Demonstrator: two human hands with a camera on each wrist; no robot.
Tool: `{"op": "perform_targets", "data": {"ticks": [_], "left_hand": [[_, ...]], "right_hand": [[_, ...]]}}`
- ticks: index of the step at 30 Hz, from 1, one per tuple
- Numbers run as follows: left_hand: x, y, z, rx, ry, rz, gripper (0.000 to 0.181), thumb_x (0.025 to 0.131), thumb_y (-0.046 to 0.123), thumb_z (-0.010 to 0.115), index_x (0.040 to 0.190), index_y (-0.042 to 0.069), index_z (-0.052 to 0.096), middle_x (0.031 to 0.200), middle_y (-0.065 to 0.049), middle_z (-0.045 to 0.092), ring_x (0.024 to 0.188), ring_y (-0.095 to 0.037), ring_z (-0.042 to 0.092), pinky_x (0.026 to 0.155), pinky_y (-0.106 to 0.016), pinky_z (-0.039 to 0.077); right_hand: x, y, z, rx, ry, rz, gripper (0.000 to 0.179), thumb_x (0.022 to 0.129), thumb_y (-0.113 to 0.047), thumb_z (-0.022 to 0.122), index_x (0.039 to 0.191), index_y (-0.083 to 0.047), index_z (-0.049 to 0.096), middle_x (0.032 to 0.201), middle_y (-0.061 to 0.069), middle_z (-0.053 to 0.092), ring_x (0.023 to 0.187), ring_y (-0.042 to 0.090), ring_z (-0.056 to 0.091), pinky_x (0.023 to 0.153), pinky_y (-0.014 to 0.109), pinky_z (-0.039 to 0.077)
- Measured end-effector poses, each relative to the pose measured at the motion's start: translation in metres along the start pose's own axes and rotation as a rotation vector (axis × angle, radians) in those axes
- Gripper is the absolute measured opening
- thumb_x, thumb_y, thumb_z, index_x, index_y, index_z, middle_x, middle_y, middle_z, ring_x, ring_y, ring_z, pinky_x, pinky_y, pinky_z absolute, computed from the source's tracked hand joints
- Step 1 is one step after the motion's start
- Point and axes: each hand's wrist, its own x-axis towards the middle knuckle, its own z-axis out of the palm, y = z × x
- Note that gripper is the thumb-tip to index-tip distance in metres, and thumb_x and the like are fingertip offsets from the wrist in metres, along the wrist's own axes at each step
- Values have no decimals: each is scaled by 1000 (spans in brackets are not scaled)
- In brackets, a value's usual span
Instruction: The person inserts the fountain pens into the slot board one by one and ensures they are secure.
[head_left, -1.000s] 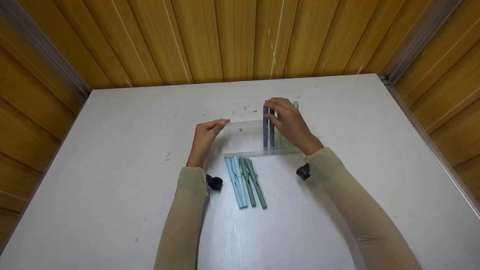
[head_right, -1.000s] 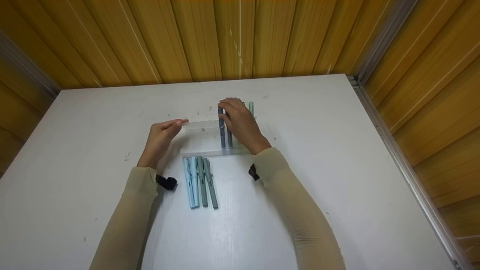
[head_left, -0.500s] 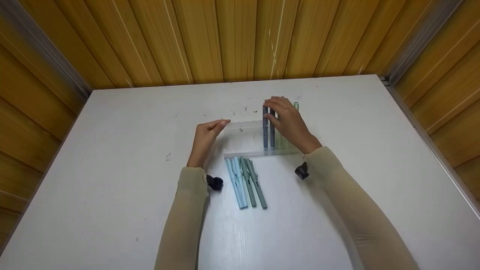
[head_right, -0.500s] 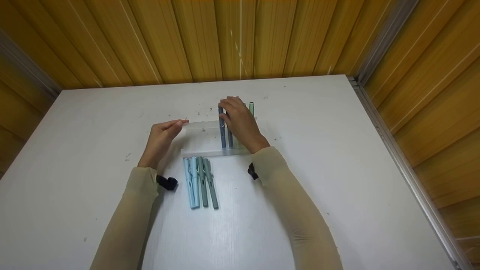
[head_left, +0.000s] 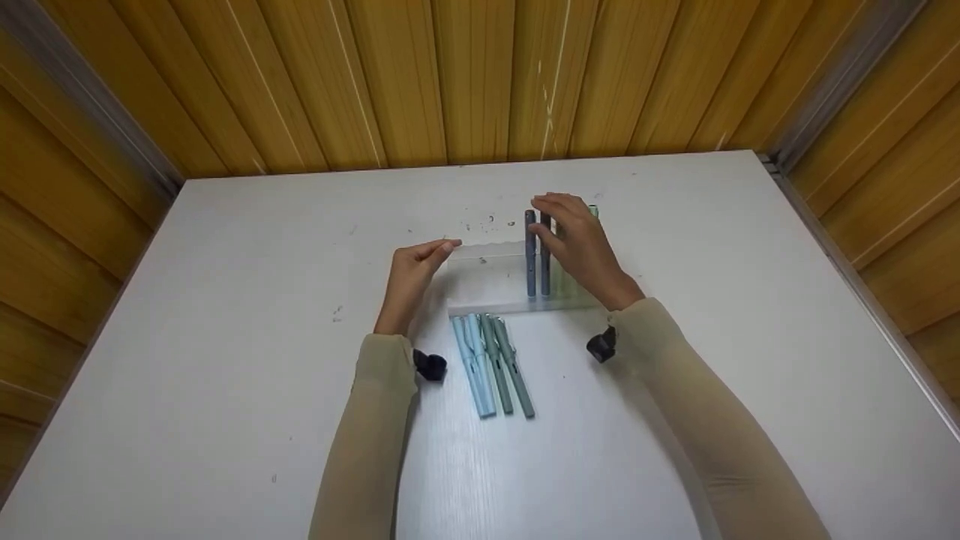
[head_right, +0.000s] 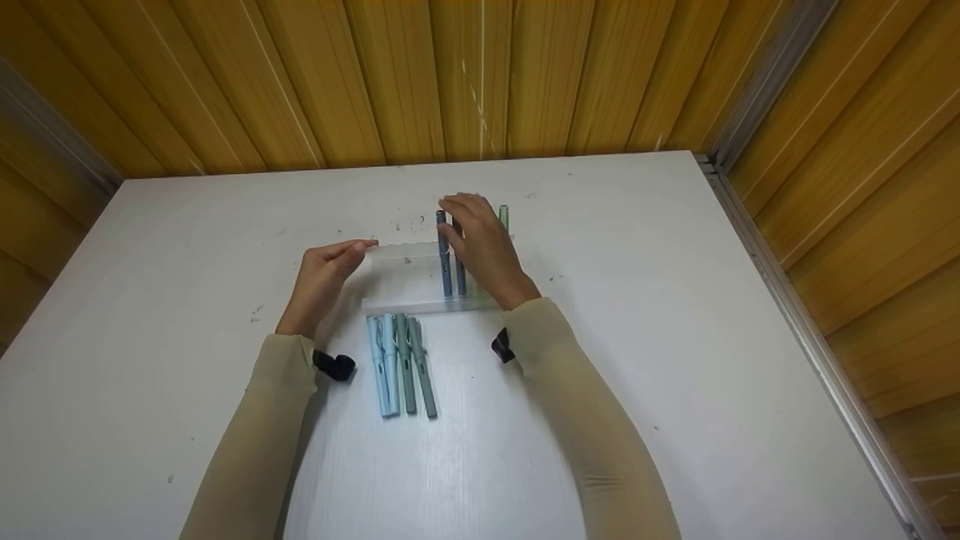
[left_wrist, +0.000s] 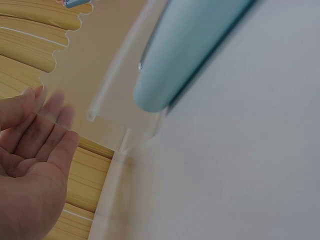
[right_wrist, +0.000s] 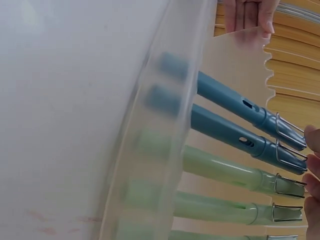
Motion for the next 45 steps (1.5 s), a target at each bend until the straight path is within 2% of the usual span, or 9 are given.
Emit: {"op": "perform_targets", "data": {"ticks": [5,9,14,21,28,32,40,45], "left_hand": [[2,-4,0,9,18,22,30,92,33,64,111,10,73,118,-6,70,120,-19,59,108,-40,40],[2,-4,0,12,23,30,29,93,32,64,110,11,73,118,-5,70,120,-17,59,107,-40,41],[3,-4,1,15,25,17,28,93,31,63,110,11,73,118,-5,70,120,-17,59,107,-40,41],[2,-4,1,22,27,11,28,93,32,63,110,11,73,119,-5,69,120,-18,59,107,-40,41],[1,-5,0,8,20,2,29,93,32,64,110,11,73,116,-5,70,118,-17,60,107,-39,41],[1,-5,0,11,21,4,30,92,33,64,110,11,73,117,-5,70,119,-17,60,107,-39,41],[-1,-1,1,-16,11,31,30,92,30,65,111,8,73,118,-10,69,120,-20,59,108,-40,40],[1,-6,2,-10,25,36,30,91,32,66,109,9,74,116,-7,70,117,-18,60,107,-41,41]], "right_hand": [[0,-5,-3,72,54,-16,36,91,-13,66,125,-3,62,126,12,63,120,25,55,103,37,44],[-3,-11,-5,119,55,5,34,90,-13,67,123,-4,64,122,12,64,116,25,58,101,39,46],[-10,-21,-6,205,25,50,30,89,-14,69,117,-4,67,112,12,67,102,23,63,93,40,51],[-22,-34,-8,296,-146,178,27,88,-16,70,114,-8,69,108,8,68,95,17,65,88,33,54],[-34,-36,-3,325,-383,332,29,88,-20,71,115,-9,70,109,7,70,95,19,65,89,35,54],[-40,-36,2,321,-490,385,31,87,-21,71,116,-8,70,109,8,70,95,22,63,89,35,53],[-53,-29,16,348,-593,395,34,86,-18,72,115,0,69,101,13,71,81,16,65,71,25,51],[-57,-29,21,333,-653,429,34,86,-19,71,115,-1,69,101,11,71,85,16,63,69,24,49]]}}
